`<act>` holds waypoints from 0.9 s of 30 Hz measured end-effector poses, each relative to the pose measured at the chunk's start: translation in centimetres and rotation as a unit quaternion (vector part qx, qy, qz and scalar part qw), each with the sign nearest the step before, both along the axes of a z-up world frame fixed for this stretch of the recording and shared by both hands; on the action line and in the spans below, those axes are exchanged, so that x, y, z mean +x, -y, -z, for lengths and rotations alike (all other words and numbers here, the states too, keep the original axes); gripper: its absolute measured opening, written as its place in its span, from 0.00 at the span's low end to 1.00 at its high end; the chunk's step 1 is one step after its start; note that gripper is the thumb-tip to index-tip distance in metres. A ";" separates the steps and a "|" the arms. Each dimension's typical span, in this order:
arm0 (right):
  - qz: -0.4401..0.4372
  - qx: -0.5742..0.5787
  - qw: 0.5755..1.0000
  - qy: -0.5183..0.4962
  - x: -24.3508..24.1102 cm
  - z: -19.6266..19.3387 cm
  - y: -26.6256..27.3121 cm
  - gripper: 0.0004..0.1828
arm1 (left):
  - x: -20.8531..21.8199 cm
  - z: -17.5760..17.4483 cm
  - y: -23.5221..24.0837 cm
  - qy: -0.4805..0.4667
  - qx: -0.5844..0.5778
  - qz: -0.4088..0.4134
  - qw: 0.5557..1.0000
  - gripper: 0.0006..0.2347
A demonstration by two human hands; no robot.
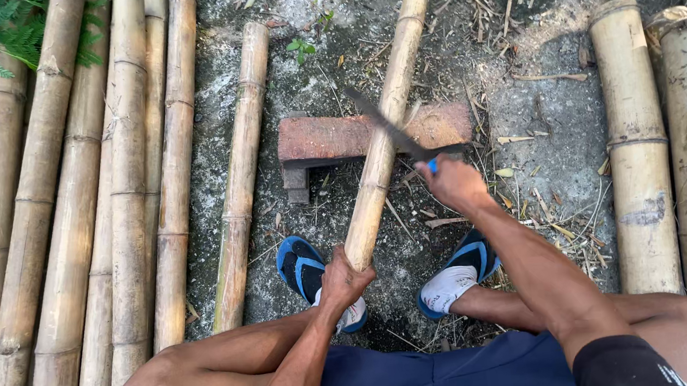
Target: The person sits on the ground and uses a machete to shave the outer layer off a bamboo pole resting on a brick. They repeatedly strike and scrape the bamboo to remove the green skin, rotating the pole to work on different sides.
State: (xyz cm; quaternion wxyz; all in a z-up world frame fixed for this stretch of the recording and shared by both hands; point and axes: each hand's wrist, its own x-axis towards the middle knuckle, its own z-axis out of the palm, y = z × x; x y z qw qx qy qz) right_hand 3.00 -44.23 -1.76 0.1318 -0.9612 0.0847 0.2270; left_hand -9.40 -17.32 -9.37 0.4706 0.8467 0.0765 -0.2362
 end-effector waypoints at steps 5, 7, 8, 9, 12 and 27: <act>-0.056 -0.049 0.997 -0.007 -0.4 -1.3 0.0 0.36 | 0.4 1.4 -0.7 -0.038 -0.026 -0.013 0.999 0.32; -0.122 -0.037 0.991 -0.033 -4.5 -0.7 -3.1 0.35 | 0.4 3.0 -0.8 -0.020 -0.083 -0.029 0.996 0.31; -0.149 -0.033 0.986 -0.065 -6.3 -0.5 -4.2 0.34 | 0.2 3.6 -0.9 0.003 -0.113 -0.022 0.993 0.31; -0.216 -0.033 0.975 -0.044 -7.3 -0.4 -4.8 0.34 | 0.3 4.1 -1.0 0.026 -0.142 -0.015 0.989 0.30; -0.289 -0.025 0.957 -0.004 -6.8 -0.3 -5.4 0.34 | 0.4 4.9 -1.2 0.064 -0.124 -0.016 0.990 0.29; -0.098 -0.044 0.991 0.078 -1.8 0.8 -0.6 0.33 | 0.3 6.1 -1.3 0.034 -0.145 -0.012 0.989 0.26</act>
